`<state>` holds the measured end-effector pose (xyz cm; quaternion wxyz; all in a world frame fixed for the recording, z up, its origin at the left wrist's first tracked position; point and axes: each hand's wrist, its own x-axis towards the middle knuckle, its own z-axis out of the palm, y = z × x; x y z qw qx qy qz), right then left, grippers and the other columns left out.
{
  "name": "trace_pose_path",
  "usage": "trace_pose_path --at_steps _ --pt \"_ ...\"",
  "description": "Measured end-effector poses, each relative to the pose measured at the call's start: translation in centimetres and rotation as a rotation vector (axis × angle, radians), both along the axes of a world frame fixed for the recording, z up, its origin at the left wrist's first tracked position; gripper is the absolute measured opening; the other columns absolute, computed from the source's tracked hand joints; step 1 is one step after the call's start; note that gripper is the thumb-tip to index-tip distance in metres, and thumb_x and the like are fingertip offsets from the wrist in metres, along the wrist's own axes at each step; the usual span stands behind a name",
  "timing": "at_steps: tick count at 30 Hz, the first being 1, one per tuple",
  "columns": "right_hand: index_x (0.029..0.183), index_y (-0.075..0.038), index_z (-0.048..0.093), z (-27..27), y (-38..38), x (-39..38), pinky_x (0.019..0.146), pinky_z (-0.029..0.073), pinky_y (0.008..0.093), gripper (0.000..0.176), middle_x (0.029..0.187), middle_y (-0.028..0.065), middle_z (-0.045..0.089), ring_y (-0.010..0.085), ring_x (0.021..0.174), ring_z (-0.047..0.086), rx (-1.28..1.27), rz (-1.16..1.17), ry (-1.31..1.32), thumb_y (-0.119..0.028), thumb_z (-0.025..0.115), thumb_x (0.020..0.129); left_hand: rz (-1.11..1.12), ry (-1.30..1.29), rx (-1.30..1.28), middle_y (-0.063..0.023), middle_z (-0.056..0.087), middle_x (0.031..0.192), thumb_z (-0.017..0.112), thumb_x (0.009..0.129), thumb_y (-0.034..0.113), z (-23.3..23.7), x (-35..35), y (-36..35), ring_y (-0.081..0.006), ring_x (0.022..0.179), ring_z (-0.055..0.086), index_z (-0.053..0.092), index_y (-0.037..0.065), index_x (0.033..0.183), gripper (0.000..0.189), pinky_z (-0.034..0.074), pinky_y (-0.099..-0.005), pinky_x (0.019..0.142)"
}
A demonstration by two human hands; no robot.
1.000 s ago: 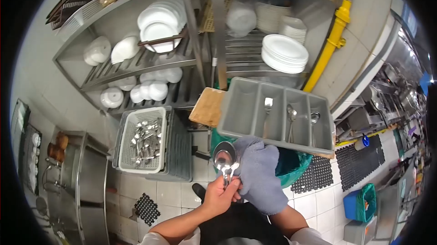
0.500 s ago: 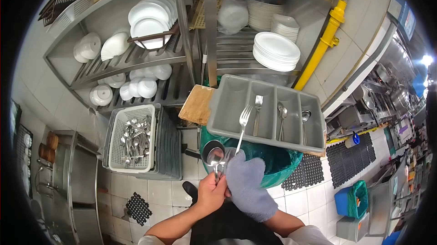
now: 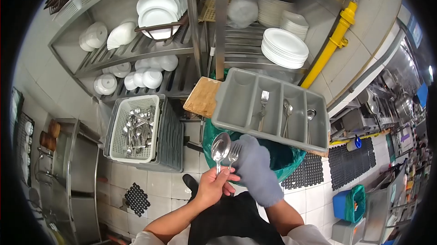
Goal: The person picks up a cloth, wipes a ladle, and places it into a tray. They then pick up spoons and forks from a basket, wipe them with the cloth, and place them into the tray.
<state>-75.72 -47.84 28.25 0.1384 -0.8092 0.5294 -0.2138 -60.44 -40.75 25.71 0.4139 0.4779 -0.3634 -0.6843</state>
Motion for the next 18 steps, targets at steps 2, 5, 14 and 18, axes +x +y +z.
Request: trace_pose_path --at_steps 2,5,14,18 --pt "0.097 0.007 0.051 -1.1 1.6 0.6 0.058 0.044 0.0456 0.048 0.078 0.021 0.057 0.0374 0.067 0.058 -0.015 0.002 -0.079 -0.021 0.072 0.064 0.017 0.01 0.002 -0.0106 0.067 0.085 0.046 0.1 0.026 0.1 -0.1 0.0 -0.0132 0.06 0.064 0.055 -0.002 0.111 0.031 0.051 -0.0236 0.05" --pt "0.116 0.006 0.047 -0.8 3.1 1.1 0.068 0.046 0.0453 0.063 0.087 0.0211 0.057 0.0363 0.078 0.058 -0.031 -0.086 0.044 -0.026 0.071 0.067 0.017 -0.035 -0.001 -0.008 0.064 0.078 0.046 0.1 0.019 -0.1 -0.4 0.0 -0.013 0.058 0.063 0.056 -0.001 0.102 0.022 0.05 -0.0238 0.049" --pt "0.11 0.008 0.047 2.8 1.8 0.6 0.065 0.045 0.0457 0.055 0.083 0.0214 0.057 0.0368 0.073 0.058 -0.126 -0.1 0.103 -0.021 0.069 0.068 -0.01 -0.14 -0.128 -0.0044 0.061 0.071 0.047 0.098 0.014 0.9 -1.4 0.1 -0.0096 0.051 0.058 0.057 0.002 0.092 0.016 0.044 -0.0225 0.044" --pt "0.108 0.008 0.047 3.8 0.6 0.4 0.063 0.045 0.0459 0.052 0.081 0.0215 0.057 0.037 0.071 0.058 -0.154 -0.147 0.125 -0.019 0.068 0.069 -0.05 -0.155 -0.141 -0.0057 0.065 0.075 0.049 0.098 0.015 1.4 -1.1 0.4 -0.0074 0.048 0.054 0.058 0.001 0.095 0.018 0.041 -0.0209 0.042"
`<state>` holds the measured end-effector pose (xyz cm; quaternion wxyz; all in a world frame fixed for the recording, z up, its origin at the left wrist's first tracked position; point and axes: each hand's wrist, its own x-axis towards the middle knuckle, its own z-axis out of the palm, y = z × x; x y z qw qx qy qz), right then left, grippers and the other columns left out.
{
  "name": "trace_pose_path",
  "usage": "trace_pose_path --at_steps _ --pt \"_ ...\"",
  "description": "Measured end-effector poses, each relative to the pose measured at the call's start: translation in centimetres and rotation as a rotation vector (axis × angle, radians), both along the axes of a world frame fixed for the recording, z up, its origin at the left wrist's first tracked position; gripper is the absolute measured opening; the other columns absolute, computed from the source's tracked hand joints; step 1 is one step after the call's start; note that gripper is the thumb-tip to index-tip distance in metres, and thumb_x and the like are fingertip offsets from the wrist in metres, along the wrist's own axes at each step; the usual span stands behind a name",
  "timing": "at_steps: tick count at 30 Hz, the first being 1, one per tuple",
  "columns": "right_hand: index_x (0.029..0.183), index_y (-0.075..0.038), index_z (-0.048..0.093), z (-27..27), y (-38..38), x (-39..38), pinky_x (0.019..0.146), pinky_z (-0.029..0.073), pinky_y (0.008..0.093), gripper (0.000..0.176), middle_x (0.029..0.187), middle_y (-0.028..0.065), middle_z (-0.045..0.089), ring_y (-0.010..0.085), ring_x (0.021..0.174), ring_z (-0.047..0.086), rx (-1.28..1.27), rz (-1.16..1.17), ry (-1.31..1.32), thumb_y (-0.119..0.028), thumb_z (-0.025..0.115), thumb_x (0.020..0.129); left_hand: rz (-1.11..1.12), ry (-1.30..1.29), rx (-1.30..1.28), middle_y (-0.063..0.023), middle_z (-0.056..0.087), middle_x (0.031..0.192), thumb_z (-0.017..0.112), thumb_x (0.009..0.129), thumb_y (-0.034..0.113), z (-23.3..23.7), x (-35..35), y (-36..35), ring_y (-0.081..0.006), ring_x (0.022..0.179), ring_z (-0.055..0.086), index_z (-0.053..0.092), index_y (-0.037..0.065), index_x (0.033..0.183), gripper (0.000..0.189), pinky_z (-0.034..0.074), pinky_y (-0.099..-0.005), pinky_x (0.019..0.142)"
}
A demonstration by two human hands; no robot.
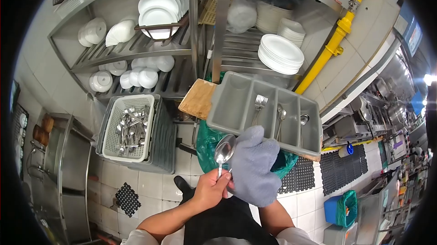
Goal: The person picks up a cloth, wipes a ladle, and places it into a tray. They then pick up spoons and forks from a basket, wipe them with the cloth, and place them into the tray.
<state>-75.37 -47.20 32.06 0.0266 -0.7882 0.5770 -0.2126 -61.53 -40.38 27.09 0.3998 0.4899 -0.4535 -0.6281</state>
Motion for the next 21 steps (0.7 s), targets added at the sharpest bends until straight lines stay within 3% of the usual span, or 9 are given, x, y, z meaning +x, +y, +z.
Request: trace_pose_path --at_steps 3,8,11,12,14,15,17,21 --pt "0.106 0.009 0.048 0.5 -0.3 0.0 0.062 0.045 0.046 0.049 0.08 0.0216 0.057 0.0372 0.069 0.058 -0.029 -0.034 0.028 -0.018 0.067 0.069 -0.028 -0.045 0.035 -0.0065 0.068 0.079 0.049 0.099 0.018 0.5 0.2 0.1 -0.0075 0.05 0.054 0.06 -0.001 0.099 0.022 0.045 -0.0237 0.048" --pt "0.102 0.01 0.048 2.4 0.7 -1.2 0.06 0.045 0.0462 0.045 0.077 0.0218 0.057 0.0375 0.066 0.058 -0.111 -0.14 0.046 -0.015 0.066 0.069 0.003 -0.007 0.046 -0.0075 0.068 0.083 0.048 0.099 0.02 0.3 0.3 0.8 -0.0075 0.052 0.056 0.06 -0.001 0.101 0.024 0.045 -0.0228 0.048" --pt "0.1 0.01 0.048 0.5 1.5 -0.3 0.058 0.044 0.0463 0.042 0.076 0.0219 0.057 0.0376 0.064 0.058 -0.204 -0.112 0.045 -0.013 0.066 0.07 0.026 0.032 0.033 -0.0074 0.068 0.085 0.048 0.1 0.021 -0.1 0.5 0.3 -0.0075 0.054 0.057 0.059 -0.001 0.1 0.025 0.046 -0.0222 0.047" --pt "0.096 0.008 0.051 -0.4 1.9 0.2 0.058 0.043 0.0453 0.034 0.077 0.0194 0.059 0.0344 0.066 0.059 -0.053 -0.124 0.094 -0.013 0.063 0.072 0.026 0.044 0.031 -0.0074 0.068 0.086 0.048 0.1 0.021 -0.4 0.4 0.2 -0.0076 0.054 0.057 0.059 -0.001 0.1 0.025 0.046 -0.0219 0.047" --pt "0.091 0.004 0.056 -1.8 1.2 -0.6 0.062 0.044 0.0448 0.026 0.08 0.0171 0.06 0.0314 0.069 0.061 0.313 0.244 -0.298 -0.016 0.06 0.076 -0.018 0.019 0.021 -0.0078 0.068 0.086 0.048 0.1 0.022 -0.8 0.2 0.2 -0.0091 0.058 0.06 0.059 -0.002 0.099 0.026 0.048 -0.0228 0.05" --pt "0.091 0.004 0.056 -2.4 0.6 -1.0 0.062 0.044 0.0448 0.026 0.08 0.0171 0.06 0.0314 0.069 0.061 0.306 0.238 -0.301 -0.016 0.06 0.076 -0.019 0.047 0.036 -0.0081 0.068 0.087 0.048 0.1 0.022 -0.8 0.1 0.3 -0.0102 0.061 0.061 0.059 -0.002 0.099 0.026 0.049 -0.0234 0.053" --pt "0.087 0.0 0.058 -2.8 -0.6 -1.6 0.064 0.044 0.0421 0.022 0.078 0.0138 0.06 0.0302 0.069 0.062 0.142 0.129 0.24 -0.02 0.058 0.078 -0.033 0.078 0.042 -0.0131 0.068 0.09 0.048 0.1 0.021 -1.3 0.1 0.8 -0.0152 0.065 0.064 0.057 -0.004 0.102 0.026 0.054 -0.0268 0.057" --pt "0.083 0.0 0.058 1.2 0.1 -1.4 0.063 0.045 0.0416 0.02 0.073 0.0129 0.06 0.0299 0.067 0.061 0.026 0.003 0.172 -0.019 0.058 0.076 -0.078 0.057 0.068 -0.0113 0.067 0.086 0.047 0.1 0.023 -2.1 0.8 2.2 -0.0139 0.065 0.064 0.057 -0.003 0.101 0.028 0.052 -0.0254 0.056"
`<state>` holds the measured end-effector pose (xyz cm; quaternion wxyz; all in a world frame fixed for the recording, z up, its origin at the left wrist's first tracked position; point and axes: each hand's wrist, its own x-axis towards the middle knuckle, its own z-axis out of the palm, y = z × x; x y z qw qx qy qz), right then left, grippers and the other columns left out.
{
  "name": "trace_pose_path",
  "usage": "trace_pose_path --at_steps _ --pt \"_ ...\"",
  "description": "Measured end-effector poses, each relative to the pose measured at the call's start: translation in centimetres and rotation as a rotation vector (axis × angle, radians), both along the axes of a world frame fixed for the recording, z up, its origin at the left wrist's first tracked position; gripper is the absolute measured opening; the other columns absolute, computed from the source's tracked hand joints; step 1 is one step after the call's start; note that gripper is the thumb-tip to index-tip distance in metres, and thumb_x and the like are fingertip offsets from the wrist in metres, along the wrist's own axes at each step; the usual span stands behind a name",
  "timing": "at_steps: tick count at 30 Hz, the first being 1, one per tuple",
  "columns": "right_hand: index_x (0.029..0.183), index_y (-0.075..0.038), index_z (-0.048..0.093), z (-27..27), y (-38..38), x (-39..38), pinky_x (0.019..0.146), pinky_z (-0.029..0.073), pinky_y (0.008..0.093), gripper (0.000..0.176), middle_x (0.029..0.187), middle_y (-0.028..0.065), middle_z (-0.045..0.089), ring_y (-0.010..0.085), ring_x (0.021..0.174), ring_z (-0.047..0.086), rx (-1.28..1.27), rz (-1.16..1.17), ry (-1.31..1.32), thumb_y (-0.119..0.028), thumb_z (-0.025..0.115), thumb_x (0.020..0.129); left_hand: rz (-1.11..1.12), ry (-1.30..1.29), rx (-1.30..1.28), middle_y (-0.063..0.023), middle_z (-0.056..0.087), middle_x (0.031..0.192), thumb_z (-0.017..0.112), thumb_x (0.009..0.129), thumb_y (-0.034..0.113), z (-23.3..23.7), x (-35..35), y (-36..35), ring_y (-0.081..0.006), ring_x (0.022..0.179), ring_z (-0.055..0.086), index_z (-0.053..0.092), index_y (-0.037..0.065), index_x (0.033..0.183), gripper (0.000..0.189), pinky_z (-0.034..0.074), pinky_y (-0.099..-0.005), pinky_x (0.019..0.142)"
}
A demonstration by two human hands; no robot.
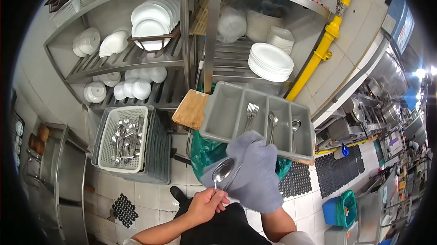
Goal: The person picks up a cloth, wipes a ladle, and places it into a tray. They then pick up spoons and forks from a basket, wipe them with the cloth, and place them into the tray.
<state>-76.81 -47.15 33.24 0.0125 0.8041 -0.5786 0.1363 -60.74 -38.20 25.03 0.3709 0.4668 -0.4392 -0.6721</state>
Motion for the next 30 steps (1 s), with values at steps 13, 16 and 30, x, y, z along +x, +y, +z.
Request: trace_pose_path --at_steps 13,16,30 --pt "0.081 -0.003 0.051 -1.4 3.4 2.1 0.048 0.038 0.0424 0.029 0.064 0.0128 0.051 0.0353 0.05 0.053 0.03 0.444 -0.354 -0.022 0.068 0.066 0.075 -0.206 -0.226 -0.0049 0.062 0.065 0.047 0.1 0.025 0.6 0.5 -1.6 -0.0079 0.05 0.053 0.058 0.0 0.091 0.029 0.043 -0.0236 0.047" --pt "0.081 -0.002 0.054 -2.1 2.8 1.6 0.05 0.038 0.044 0.037 0.064 0.0138 0.05 0.0364 0.056 0.054 0.02 0.342 -0.114 -0.025 0.074 0.06 0.042 -0.157 -0.141 -0.005 0.06 0.067 0.044 0.101 0.028 1.2 0.2 -1.8 -0.0079 0.046 0.047 0.06 -0.001 0.098 0.034 0.039 -0.0223 0.044" --pt "0.08 -0.006 0.063 -4.1 0.4 2.7 0.067 0.048 0.0425 0.034 0.075 0.0165 0.061 0.0382 0.074 0.06 -0.065 0.131 -0.225 -0.032 0.073 0.06 0.153 0.088 0.013 -0.0059 0.063 0.074 0.044 0.101 0.024 0.9 0.6 -1.4 -0.0087 0.051 0.056 0.059 -0.001 0.111 0.03 0.044 -0.0211 0.043"
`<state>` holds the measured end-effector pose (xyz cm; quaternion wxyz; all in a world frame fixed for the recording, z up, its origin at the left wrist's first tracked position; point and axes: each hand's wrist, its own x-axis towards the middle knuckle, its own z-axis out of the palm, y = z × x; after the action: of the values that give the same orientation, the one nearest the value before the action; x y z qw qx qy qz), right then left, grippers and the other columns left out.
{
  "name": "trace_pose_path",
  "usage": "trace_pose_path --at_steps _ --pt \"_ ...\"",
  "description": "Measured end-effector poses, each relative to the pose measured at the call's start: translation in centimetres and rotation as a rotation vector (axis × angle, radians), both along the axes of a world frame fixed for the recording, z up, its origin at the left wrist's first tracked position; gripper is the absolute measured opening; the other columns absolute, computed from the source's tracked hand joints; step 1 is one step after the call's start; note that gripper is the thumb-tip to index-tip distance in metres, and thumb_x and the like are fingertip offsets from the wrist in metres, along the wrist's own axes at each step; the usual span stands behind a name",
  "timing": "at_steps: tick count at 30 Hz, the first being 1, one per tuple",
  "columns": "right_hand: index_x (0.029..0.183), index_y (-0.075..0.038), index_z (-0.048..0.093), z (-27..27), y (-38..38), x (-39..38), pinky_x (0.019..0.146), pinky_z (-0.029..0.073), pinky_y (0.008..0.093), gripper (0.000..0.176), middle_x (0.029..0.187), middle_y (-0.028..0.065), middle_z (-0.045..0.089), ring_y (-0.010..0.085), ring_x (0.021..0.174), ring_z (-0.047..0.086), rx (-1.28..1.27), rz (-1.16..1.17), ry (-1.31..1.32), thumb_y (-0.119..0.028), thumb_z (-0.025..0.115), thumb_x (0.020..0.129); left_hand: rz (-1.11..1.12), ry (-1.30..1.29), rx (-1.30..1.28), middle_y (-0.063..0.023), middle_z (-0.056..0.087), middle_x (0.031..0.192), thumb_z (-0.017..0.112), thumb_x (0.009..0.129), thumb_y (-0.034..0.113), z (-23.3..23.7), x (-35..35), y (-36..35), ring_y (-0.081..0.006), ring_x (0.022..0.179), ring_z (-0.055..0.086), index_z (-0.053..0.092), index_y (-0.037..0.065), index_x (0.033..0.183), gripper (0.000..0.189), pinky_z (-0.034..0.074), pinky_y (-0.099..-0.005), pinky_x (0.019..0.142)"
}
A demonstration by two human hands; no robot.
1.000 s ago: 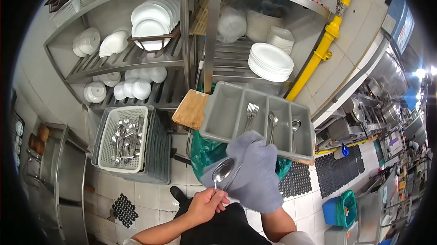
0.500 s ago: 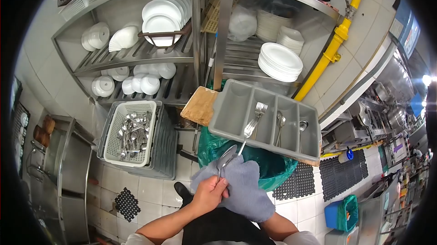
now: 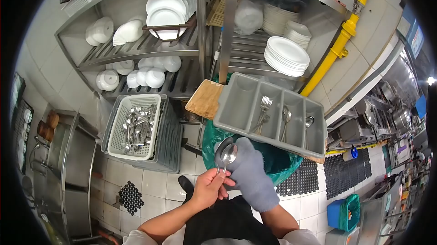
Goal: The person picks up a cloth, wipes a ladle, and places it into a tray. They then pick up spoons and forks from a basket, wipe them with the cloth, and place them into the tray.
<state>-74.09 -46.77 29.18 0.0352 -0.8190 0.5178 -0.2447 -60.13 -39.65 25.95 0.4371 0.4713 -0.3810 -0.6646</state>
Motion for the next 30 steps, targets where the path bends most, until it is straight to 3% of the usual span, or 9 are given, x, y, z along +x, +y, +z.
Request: trace_pose_path --at_steps 2,8,20,26,28,30 --pt "0.081 -0.005 0.063 -0.6 1.2 0.0 0.067 0.048 0.0429 0.035 0.076 0.0169 0.061 0.0383 0.074 0.06 0.04 0.021 0.001 -0.031 0.073 0.06 0.031 -0.023 0.004 -0.0052 0.063 0.073 0.047 0.1 0.02 0.3 -0.3 -0.2 -0.0089 0.051 0.057 0.058 0.0 0.098 0.023 0.045 -0.0209 0.044" --pt "0.083 -0.004 0.062 1.5 1.6 -0.3 0.066 0.048 0.0441 0.036 0.076 0.018 0.06 0.0389 0.074 0.059 0.101 0.062 0.021 -0.03 0.073 0.059 -0.009 -0.117 -0.077 -0.0038 0.062 0.069 0.049 0.098 0.017 0.5 -1.2 -0.2 -0.0086 0.048 0.056 0.054 0.002 0.081 0.024 0.043 -0.0215 0.043" --pt "0.086 -0.002 0.062 3.0 -0.6 -0.9 0.065 0.047 0.0466 0.039 0.077 0.0202 0.059 0.0401 0.074 0.058 0.083 -0.044 0.05 -0.027 0.072 0.058 -0.038 -0.229 -0.108 -0.0062 0.067 0.074 0.052 0.098 0.019 1.6 -1.1 0.2 -0.0065 0.046 0.051 0.061 -0.001 0.098 0.022 0.042 -0.0221 0.044" --pt "0.088 -0.001 0.062 4.4 -0.2 -2.2 0.065 0.046 0.0479 0.041 0.078 0.0214 0.059 0.0406 0.074 0.058 0.084 -0.153 0.092 -0.026 0.072 0.057 -0.001 -0.21 -0.096 -0.0081 0.068 0.074 0.051 0.097 0.016 1.5 -0.5 0.3 -0.0069 0.045 0.05 0.062 -0.003 0.096 0.023 0.041 -0.0217 0.043" --pt "0.088 -0.001 0.062 2.2 0.1 -1.9 0.065 0.046 0.0483 0.041 0.078 0.0217 0.059 0.0408 0.074 0.058 0.12 -0.155 0.108 -0.025 0.072 0.057 -0.001 -0.222 -0.098 -0.0077 0.068 0.076 0.051 0.098 0.018 1.3 -0.4 -0.1 -0.0069 0.046 0.051 0.062 -0.002 0.097 0.023 0.042 -0.0218 0.044" --pt "0.089 -0.001 0.062 -4.8 -0.1 -1.7 0.065 0.046 0.0487 0.042 0.078 0.0221 0.059 0.041 0.074 0.058 0.189 -0.188 0.083 -0.025 0.072 0.057 -0.023 -0.229 -0.112 -0.0072 0.069 0.077 0.051 0.098 0.02 1.1 -0.6 -0.7 -0.0068 0.047 0.052 0.062 -0.002 0.098 0.024 0.043 -0.022 0.045"
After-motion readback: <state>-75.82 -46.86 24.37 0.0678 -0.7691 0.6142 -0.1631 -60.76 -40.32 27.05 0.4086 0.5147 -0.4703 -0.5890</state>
